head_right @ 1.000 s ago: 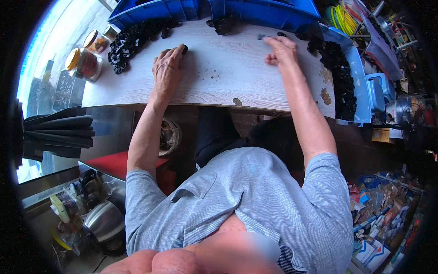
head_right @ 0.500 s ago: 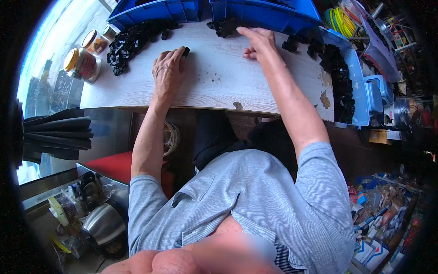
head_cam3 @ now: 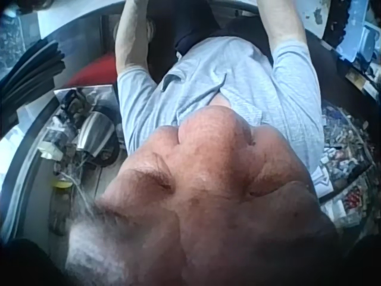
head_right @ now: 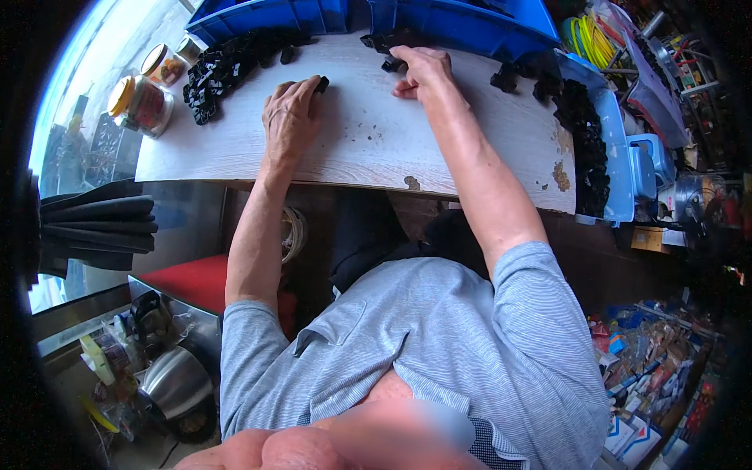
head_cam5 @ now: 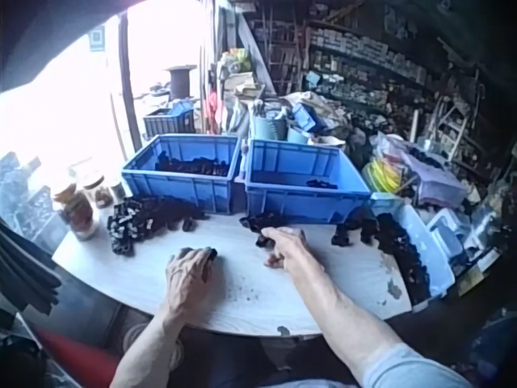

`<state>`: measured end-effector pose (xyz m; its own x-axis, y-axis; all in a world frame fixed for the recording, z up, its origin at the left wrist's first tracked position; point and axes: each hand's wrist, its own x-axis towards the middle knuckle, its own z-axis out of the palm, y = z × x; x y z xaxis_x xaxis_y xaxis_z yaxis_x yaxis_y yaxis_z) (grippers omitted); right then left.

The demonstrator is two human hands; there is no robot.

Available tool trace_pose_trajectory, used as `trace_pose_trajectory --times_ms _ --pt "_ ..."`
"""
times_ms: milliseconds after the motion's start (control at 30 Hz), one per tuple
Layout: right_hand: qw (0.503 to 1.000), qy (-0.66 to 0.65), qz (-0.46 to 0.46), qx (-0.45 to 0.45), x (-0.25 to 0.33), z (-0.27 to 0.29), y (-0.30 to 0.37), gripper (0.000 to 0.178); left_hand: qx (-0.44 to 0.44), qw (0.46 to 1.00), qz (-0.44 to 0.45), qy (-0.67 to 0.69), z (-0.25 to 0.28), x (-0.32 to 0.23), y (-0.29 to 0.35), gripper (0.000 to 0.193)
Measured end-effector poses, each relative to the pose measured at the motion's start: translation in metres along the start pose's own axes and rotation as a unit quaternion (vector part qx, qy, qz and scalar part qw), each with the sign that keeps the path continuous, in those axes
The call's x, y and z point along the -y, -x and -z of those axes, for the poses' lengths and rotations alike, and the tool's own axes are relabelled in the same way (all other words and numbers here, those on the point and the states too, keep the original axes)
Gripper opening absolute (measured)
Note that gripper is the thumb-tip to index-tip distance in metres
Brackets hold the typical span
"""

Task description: Assembling small black plastic components and placing them into blue bins on a workbench.

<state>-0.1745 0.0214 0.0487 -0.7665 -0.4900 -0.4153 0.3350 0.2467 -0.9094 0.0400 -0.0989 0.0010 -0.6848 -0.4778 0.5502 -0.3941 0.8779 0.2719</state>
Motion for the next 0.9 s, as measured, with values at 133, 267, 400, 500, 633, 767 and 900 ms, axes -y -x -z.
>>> trace_pose_trajectory --times_ms 133,267,400,500,633,767,900 --pt "0.999 0.043 -0.018 0.021 -0.004 0.026 0.018 0.028 0.006 1.0 -0.005 -0.003 0.002 -0.001 0.0 0.034" --pt "0.999 0.044 -0.003 0.002 -0.015 0.038 0.031 0.036 0.012 1.0 -0.007 -0.002 0.003 -0.003 0.0 0.034" --pt "0.999 0.001 0.028 -0.018 -0.015 0.047 0.041 0.034 0.008 1.0 -0.002 0.008 0.002 -0.001 0.002 0.034" --pt "1.0 0.001 0.019 -0.02 -0.019 0.062 0.04 0.03 0.013 1.0 0.002 0.01 0.003 -0.001 0.001 0.033" --pt "0.998 0.049 0.0 -0.028 -0.024 0.075 0.044 0.028 0.021 1.0 0.002 0.006 0.004 -0.001 -0.001 0.033" --pt "0.996 0.085 -0.025 0.015 -0.023 0.074 0.051 0.028 0.025 1.0 0.004 -0.002 0.004 0.0 0.001 0.036" --pt "0.996 0.078 0.034 0.028 -0.031 0.083 0.046 0.036 0.017 1.0 0.004 0.014 0.002 -0.001 0.0 0.038"
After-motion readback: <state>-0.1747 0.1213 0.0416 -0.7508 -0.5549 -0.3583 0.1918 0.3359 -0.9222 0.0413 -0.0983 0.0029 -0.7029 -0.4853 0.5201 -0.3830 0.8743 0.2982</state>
